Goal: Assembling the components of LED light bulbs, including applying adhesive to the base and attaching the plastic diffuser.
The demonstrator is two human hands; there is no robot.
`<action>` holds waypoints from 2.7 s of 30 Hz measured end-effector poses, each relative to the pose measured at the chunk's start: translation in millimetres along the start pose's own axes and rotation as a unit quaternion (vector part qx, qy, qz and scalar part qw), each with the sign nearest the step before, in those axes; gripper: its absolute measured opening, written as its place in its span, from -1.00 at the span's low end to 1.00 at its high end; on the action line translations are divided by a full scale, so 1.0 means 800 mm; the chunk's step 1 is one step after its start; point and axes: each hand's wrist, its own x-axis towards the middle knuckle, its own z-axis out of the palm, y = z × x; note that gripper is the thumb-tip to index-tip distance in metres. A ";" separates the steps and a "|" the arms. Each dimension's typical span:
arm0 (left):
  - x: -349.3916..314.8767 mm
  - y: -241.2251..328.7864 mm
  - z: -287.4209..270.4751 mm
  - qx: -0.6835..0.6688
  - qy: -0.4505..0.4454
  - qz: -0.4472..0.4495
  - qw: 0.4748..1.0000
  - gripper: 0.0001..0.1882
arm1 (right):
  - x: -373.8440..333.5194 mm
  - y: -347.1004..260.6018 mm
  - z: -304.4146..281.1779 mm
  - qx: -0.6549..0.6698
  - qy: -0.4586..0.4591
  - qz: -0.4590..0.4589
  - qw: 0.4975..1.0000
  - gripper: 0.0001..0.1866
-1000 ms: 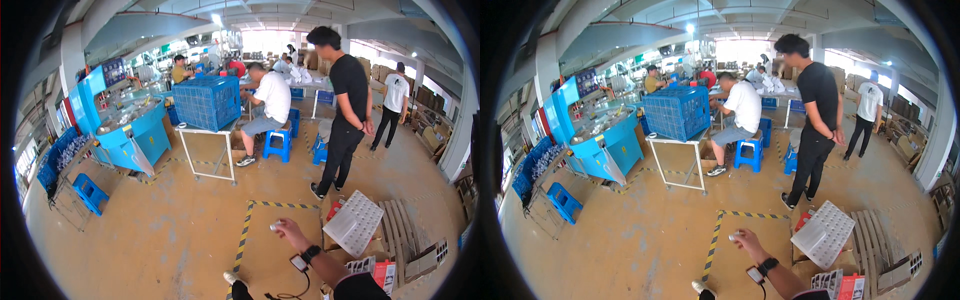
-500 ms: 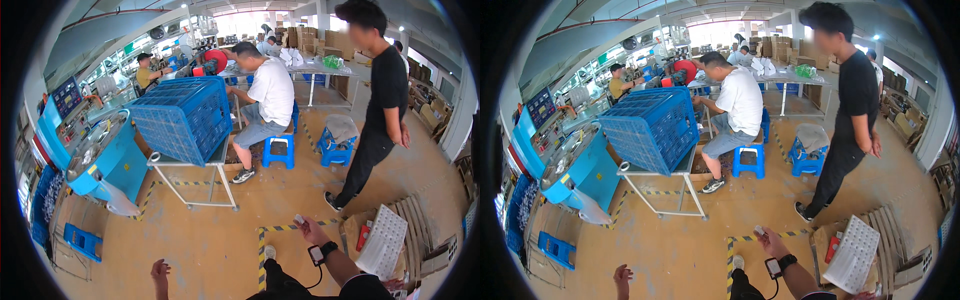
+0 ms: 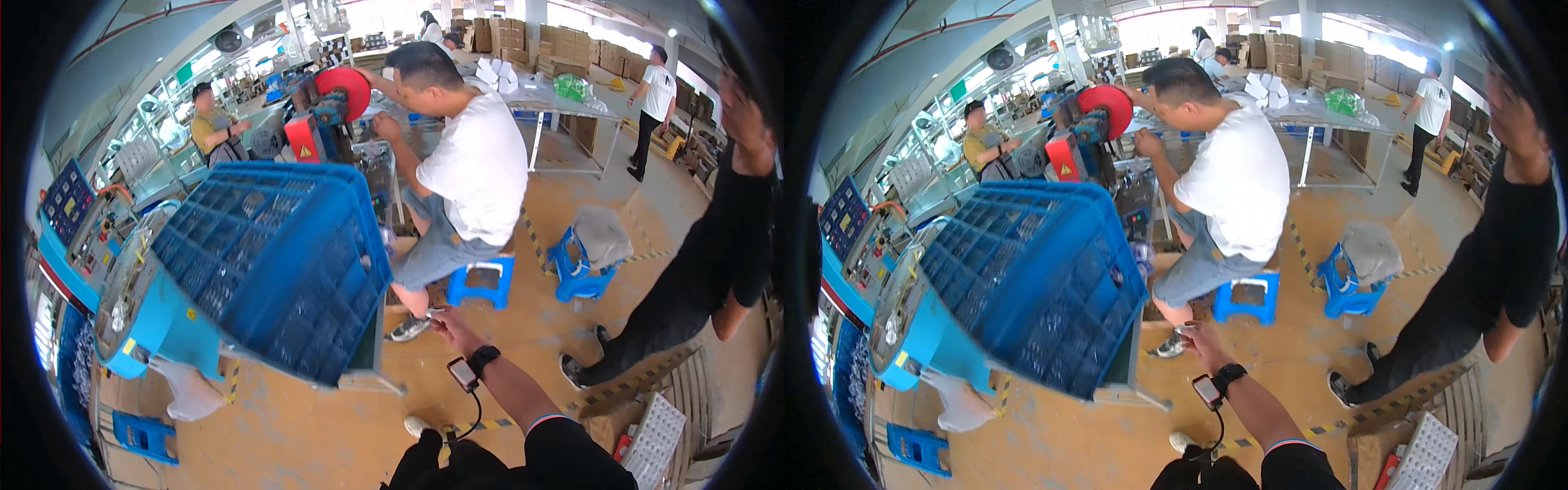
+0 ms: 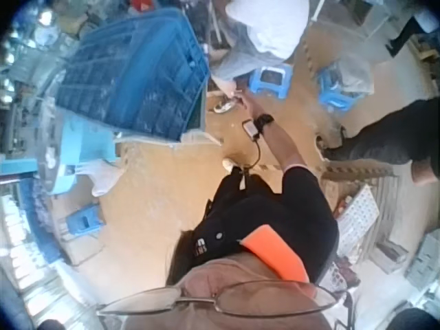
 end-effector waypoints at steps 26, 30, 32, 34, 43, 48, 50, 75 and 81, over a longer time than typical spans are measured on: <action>-0.183 0.103 0.197 -0.059 -0.008 -0.400 0.914 -0.37 | 0.523 -0.035 0.109 -0.632 -0.033 -0.289 0.718 -0.54; -0.207 0.115 0.227 0.017 -0.041 -0.362 0.931 -0.44 | 0.516 -0.044 0.103 -0.629 -0.059 -0.309 0.711 -0.49; -0.217 0.115 0.240 0.055 -0.059 -0.337 0.938 -0.48 | 0.515 -0.063 0.102 -0.611 -0.081 -0.265 0.742 -0.44; -0.218 0.111 0.258 0.089 -0.077 -0.302 0.946 -0.51 | 0.521 -0.078 0.076 -0.544 -0.048 -0.310 0.778 -0.47; -0.264 0.131 0.306 0.002 -0.121 -0.544 0.830 -0.59 | 0.285 0.050 -0.068 -0.591 -0.088 -0.271 0.755 -0.65; -0.267 0.235 0.325 -0.253 0.482 -0.488 0.682 -0.75 | 0.196 0.184 -0.233 -0.761 -0.460 -0.067 0.453 -0.78; -0.299 0.231 0.357 -0.399 0.529 -0.439 0.607 -0.69 | 0.179 0.225 -0.156 -0.740 -0.539 -0.116 0.385 -0.77; -0.688 0.289 0.471 -0.455 0.717 -0.436 -0.297 -0.74 | -1.006 0.968 0.299 -0.362 -0.911 -0.140 -0.138 -0.64; -0.781 0.229 0.504 -0.526 0.612 -0.530 -0.258 -0.77 | -1.618 0.843 0.188 -0.284 -0.940 -0.085 -0.169 -0.70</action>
